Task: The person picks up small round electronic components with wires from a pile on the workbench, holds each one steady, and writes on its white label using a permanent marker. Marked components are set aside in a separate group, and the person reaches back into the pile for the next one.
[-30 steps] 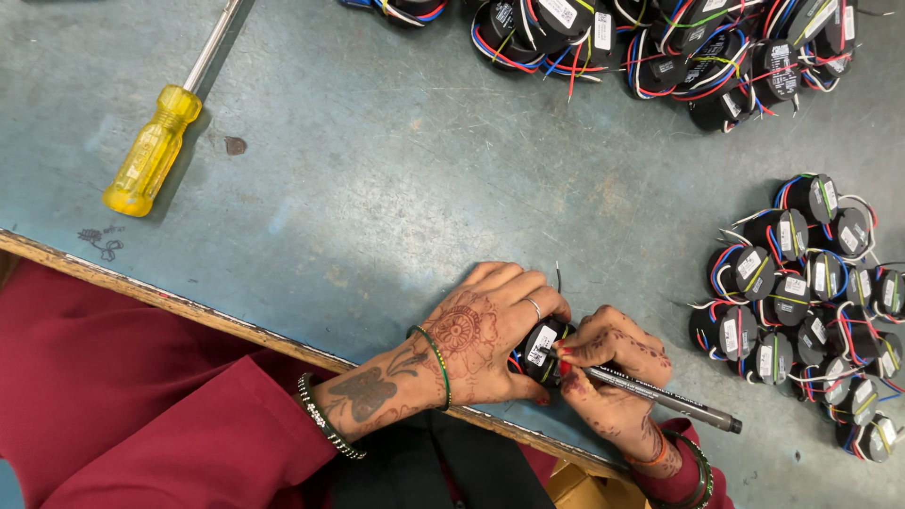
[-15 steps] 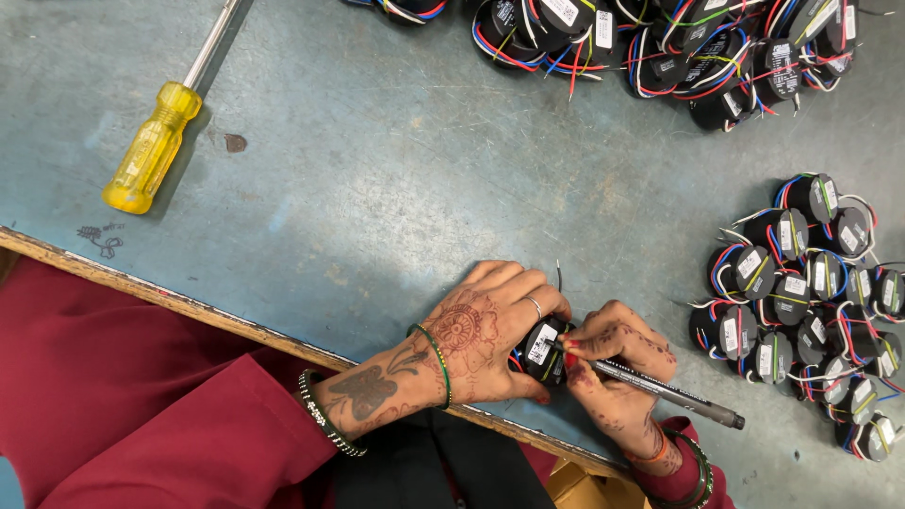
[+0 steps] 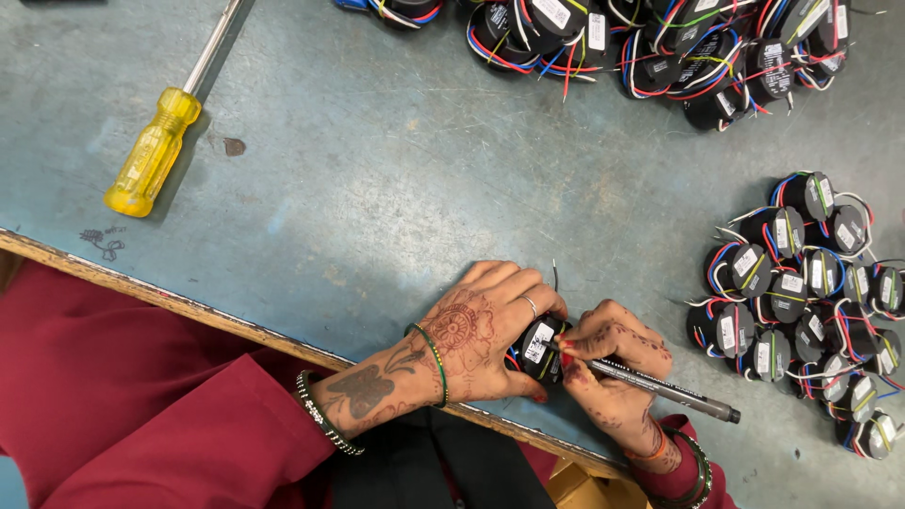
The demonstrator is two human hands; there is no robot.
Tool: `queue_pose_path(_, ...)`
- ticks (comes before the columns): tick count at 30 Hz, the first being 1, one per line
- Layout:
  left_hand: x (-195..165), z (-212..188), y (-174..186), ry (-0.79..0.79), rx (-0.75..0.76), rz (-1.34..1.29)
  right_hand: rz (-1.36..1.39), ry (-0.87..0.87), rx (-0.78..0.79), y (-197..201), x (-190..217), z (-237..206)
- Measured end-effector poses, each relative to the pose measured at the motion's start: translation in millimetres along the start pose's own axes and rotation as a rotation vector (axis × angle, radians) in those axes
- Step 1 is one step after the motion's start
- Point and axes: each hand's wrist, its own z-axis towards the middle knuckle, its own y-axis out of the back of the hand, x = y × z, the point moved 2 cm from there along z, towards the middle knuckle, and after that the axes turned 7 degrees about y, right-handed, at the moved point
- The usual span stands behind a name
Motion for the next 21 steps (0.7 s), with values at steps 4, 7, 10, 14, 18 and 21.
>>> queue_pose_path(4,0,0,1,-0.016,-0.006,0.01,0.258,0.024,-0.131,5,-11,-6)
queue_pose_path(7,1,-1,2,-0.023,-0.018,0.025,0.453,0.064,-0.284,10,-24,-8)
queue_pose_path(10,5,6,2,-0.015,0.009,0.045,0.555,0.105,-0.401,19,-33,-10)
queue_pose_path(14,6,54,-26,0.18,-0.06,0.025,0.572,0.138,-0.55,38,-39,-9)
queue_pose_path(18,-22,132,-95,0.231,-0.18,-0.391,0.489,0.205,-0.724,74,-46,1)
queue_pose_path(21,-28,161,-101,-0.057,-0.324,-0.398,0.579,0.213,-0.834,94,-50,5)
